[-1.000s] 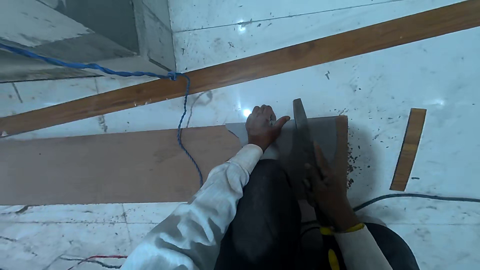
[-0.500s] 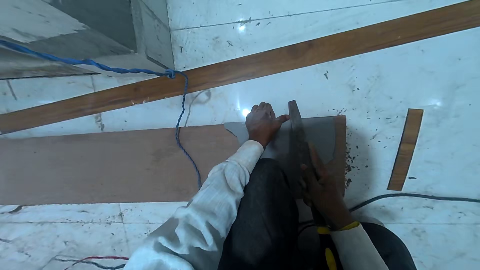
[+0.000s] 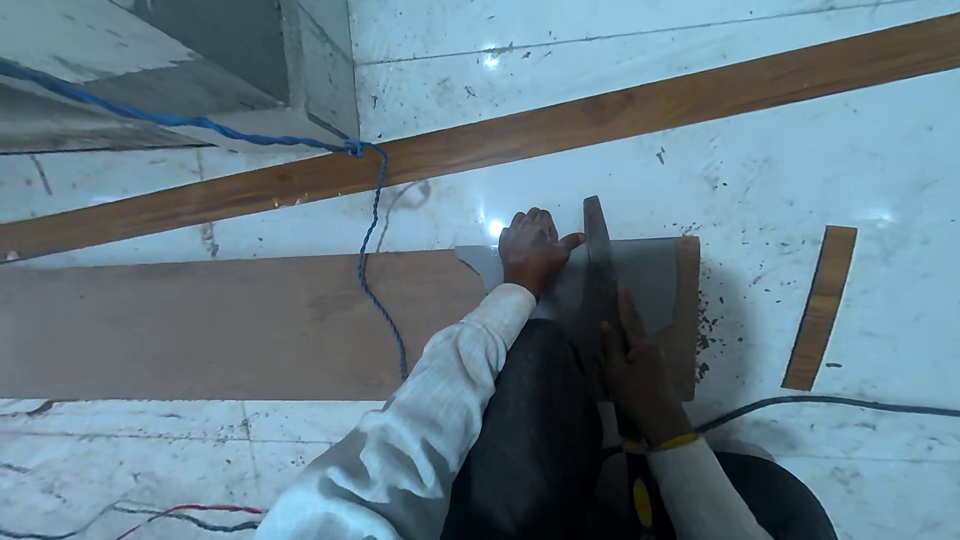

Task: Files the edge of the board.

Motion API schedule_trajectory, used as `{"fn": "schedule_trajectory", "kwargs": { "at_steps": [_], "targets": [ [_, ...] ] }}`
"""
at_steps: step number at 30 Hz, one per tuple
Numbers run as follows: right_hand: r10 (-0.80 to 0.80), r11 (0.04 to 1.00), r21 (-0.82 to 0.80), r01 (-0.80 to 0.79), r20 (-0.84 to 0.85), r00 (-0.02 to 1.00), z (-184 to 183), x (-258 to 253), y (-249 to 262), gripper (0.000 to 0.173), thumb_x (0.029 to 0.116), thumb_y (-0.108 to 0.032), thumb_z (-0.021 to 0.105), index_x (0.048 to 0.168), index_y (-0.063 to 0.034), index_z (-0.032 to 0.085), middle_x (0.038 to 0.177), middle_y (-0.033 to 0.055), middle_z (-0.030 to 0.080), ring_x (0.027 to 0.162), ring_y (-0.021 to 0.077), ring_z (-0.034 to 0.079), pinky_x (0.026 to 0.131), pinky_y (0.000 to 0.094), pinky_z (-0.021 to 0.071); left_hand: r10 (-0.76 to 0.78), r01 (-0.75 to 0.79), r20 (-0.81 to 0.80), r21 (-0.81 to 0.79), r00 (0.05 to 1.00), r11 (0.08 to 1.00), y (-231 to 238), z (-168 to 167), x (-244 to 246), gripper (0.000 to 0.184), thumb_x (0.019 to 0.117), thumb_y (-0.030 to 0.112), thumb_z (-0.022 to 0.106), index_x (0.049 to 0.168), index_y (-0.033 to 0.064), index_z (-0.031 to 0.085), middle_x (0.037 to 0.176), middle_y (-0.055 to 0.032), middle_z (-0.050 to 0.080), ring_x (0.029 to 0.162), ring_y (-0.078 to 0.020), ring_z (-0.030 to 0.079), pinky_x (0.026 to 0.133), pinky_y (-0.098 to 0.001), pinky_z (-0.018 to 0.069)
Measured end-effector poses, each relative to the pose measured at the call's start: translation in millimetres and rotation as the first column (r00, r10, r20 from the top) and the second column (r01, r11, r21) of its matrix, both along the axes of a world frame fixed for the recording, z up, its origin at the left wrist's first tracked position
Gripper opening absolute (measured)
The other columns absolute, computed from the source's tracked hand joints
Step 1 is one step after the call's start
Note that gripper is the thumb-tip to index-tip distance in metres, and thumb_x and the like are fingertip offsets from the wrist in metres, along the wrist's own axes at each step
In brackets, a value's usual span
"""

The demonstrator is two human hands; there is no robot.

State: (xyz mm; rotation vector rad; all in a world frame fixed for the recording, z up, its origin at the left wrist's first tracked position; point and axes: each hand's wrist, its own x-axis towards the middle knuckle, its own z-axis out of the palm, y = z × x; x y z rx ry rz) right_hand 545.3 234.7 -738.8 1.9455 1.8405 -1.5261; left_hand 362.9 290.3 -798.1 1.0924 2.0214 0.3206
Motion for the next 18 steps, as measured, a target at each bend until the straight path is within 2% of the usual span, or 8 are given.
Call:
{"fn": "schedule_trajectory", "kwargs": {
  "at_steps": [3,5,7,8,11,14,16,18],
  "targets": [
    [0.032,0.999,0.029,-0.033,0.006,0.999,-1,1,1,0.060,0.1096,-0.021,0.047,0.165,-0.0210,0.022,0.088,0.0204,0.065,0.057,0.0263,0.054,0.053,0.0458,0.0480,0.000,0.001,-0.009,0.049,1.000,0.999,-4,-4,2,0.047,0.0946,0.044,0.072,0.089,-0.0023,0.068,0.108,-0.0185,0.067,0.110,-0.0353,0.061,0.089,-0.0540,0.0454],
    [0.044,0.998,0.044,-0.043,-0.010,0.999,4,7,-4,0.061,0.1088,-0.018,0.047,0.164,-0.0188,0.023,0.098,0.0207,0.068,0.064,0.0271,0.060,0.060,0.0475,0.0524,0.003,-0.002,-0.016,0.064,1.000,0.998,-4,-5,2,0.046,0.0946,0.043,0.073,0.089,-0.0025,0.067,0.108,-0.0186,0.067,0.109,-0.0356,0.061,0.089,-0.0536,0.0452],
    [0.026,0.998,0.062,-0.025,-0.019,0.999,3,9,-13,0.059,0.1080,-0.016,0.046,0.163,-0.0150,0.026,0.085,0.0174,0.064,0.057,0.0241,0.055,0.052,0.0439,0.0491,0.004,-0.004,-0.007,0.064,1.000,0.998,-3,-5,0,0.046,0.0954,0.043,0.072,0.089,-0.0021,0.068,0.108,-0.0183,0.067,0.109,-0.0350,0.061,0.088,-0.0533,0.0449],
    [0.027,0.997,0.072,-0.026,-0.009,1.000,3,7,-14,0.059,0.1078,-0.015,0.047,0.163,-0.0133,0.026,0.090,0.0191,0.065,0.060,0.0257,0.056,0.055,0.0450,0.0496,0.001,-0.001,0.002,0.063,1.000,0.998,-4,-5,-1,0.046,0.0959,0.043,0.071,0.090,-0.0020,0.068,0.108,-0.0181,0.067,0.109,-0.0349,0.061,0.089,-0.0534,0.0448],
    [0.116,0.982,0.146,-0.117,0.017,0.993,-10,0,2,0.060,0.1078,-0.012,0.047,0.163,-0.0083,0.023,0.127,0.0283,0.064,0.090,0.0395,0.068,0.080,0.0557,0.0541,-0.006,0.007,-0.006,0.095,1.000,0.995,-8,-9,0,0.047,0.0955,0.043,0.071,0.093,-0.0032,0.069,0.109,-0.0192,0.068,0.110,-0.0359,0.062,0.090,-0.0545,0.0454],
    [0.133,0.978,0.152,-0.141,0.064,0.989,-17,-8,23,0.060,0.1091,-0.017,0.047,0.164,-0.0149,0.023,0.116,0.0285,0.068,0.082,0.0442,0.067,0.074,0.0612,0.0513,0.005,-0.001,-0.030,0.113,1.000,0.994,-6,-7,1,0.047,0.0949,0.044,0.071,0.093,-0.0030,0.069,0.111,-0.0194,0.069,0.111,-0.0359,0.063,0.091,-0.0549,0.0472],
    [0.061,0.997,0.053,-0.062,0.015,0.998,-10,-4,26,0.060,0.1095,-0.020,0.047,0.164,-0.0189,0.023,0.089,0.0182,0.067,0.059,0.0272,0.058,0.056,0.0453,0.0505,0.022,-0.019,-0.024,0.116,0.999,0.993,-4,-6,0,0.049,0.0952,0.046,0.071,0.090,-0.0020,0.068,0.107,-0.0183,0.068,0.107,-0.0350,0.063,0.088,-0.0539,0.0465],
    [-0.091,0.993,-0.083,0.083,-0.107,0.990,-1,3,22,0.060,0.1101,-0.019,0.044,0.165,-0.0224,0.020,0.069,0.0081,0.054,0.046,0.0158,0.046,0.043,0.0339,0.0435,0.023,-0.023,-0.005,0.099,1.000,0.995,-4,-7,-1,0.050,0.0951,0.048,0.070,0.089,-0.0014,0.068,0.108,-0.0179,0.068,0.108,-0.0351,0.062,0.089,-0.0540,0.0457]
  ]
}}
